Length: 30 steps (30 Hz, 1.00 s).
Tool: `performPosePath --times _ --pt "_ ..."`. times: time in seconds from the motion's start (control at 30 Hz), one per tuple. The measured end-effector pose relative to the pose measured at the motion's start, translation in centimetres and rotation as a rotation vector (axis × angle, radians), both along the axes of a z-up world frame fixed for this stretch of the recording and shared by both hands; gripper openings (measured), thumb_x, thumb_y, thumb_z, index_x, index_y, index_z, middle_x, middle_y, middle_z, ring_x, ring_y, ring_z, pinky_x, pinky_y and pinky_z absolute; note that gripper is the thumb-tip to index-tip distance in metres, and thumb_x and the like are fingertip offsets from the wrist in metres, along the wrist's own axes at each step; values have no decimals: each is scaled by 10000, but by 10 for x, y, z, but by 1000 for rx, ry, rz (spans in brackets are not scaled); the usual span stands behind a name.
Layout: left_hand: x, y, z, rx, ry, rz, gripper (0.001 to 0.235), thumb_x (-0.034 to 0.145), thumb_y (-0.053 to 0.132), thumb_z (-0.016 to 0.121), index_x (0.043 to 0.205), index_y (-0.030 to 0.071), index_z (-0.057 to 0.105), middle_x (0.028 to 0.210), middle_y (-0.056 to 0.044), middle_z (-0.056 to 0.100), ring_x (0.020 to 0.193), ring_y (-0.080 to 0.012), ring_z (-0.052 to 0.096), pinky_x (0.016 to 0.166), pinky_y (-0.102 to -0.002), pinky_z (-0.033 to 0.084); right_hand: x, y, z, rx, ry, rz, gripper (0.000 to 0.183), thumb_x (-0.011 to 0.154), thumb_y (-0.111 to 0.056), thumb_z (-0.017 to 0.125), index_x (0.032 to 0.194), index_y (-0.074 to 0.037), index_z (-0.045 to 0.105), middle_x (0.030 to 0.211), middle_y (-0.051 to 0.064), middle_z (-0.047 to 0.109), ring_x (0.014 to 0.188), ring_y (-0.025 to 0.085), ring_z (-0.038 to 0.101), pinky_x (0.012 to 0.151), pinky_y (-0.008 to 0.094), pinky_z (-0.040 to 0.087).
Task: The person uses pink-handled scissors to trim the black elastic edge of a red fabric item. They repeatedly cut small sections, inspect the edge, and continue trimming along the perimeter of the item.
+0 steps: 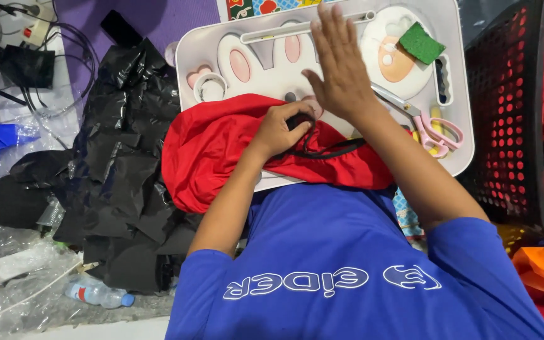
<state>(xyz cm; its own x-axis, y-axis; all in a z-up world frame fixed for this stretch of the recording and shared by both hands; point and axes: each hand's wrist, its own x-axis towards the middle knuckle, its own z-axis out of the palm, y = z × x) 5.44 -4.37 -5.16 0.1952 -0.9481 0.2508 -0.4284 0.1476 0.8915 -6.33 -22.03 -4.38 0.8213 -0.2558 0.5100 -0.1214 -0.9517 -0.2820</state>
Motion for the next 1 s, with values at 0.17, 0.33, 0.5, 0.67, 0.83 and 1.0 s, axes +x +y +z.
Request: performPosePath --times 0.17,0.33,0.5,0.67,0.83,1.0 --pt "1 7 -10 -26 6 -37 165 871 14 689 999 117 697 986 -2 746 917 -152 707 918 -291 527 13 6 -51 -68 324 25 691 1111 -396 472 1610 41 282 1657 251 276 1536 428 254 1250 590 169" --pt "-1 8 -14 -74 28 -1 178 862 -19 695 994 99 712 984 -14 751 915 -155 709 916 -289 539 10 15 -38 -44 254 42 706 1168 -396 460 1640 36 161 1698 268 150 1582 450 142 1292 589 146" --pt "0 8 -11 -120 132 51 196 856 -44 661 983 96 708 965 -22 745 907 -169 697 896 -288 531 7 20 -29 -69 230 11 718 1165 -477 330 1634 48 189 1696 267 159 1586 431 138 1296 580 93" --pt "-2 3 -5 -244 247 22 204 906 -123 609 998 52 661 998 -96 715 1002 -214 693 988 -321 537 8 14 -47 20 403 71 664 1131 -398 301 1621 44 227 1685 265 195 1565 431 140 1246 615 63" --pt "4 -3 0 -298 224 135 234 916 -130 613 1029 66 673 1034 -100 743 1048 -213 727 1045 -335 550 5 10 -41 120 325 102 606 1135 -343 358 1588 55 310 1655 287 267 1539 454 234 1239 608 154" --pt "10 -7 38 -399 -45 326 267 868 -117 664 1005 109 704 1014 -35 734 993 -232 682 952 -354 535 -11 27 16 652 57 90 485 1110 -283 346 1468 -12 532 1503 213 546 1432 362 478 1185 457 342"
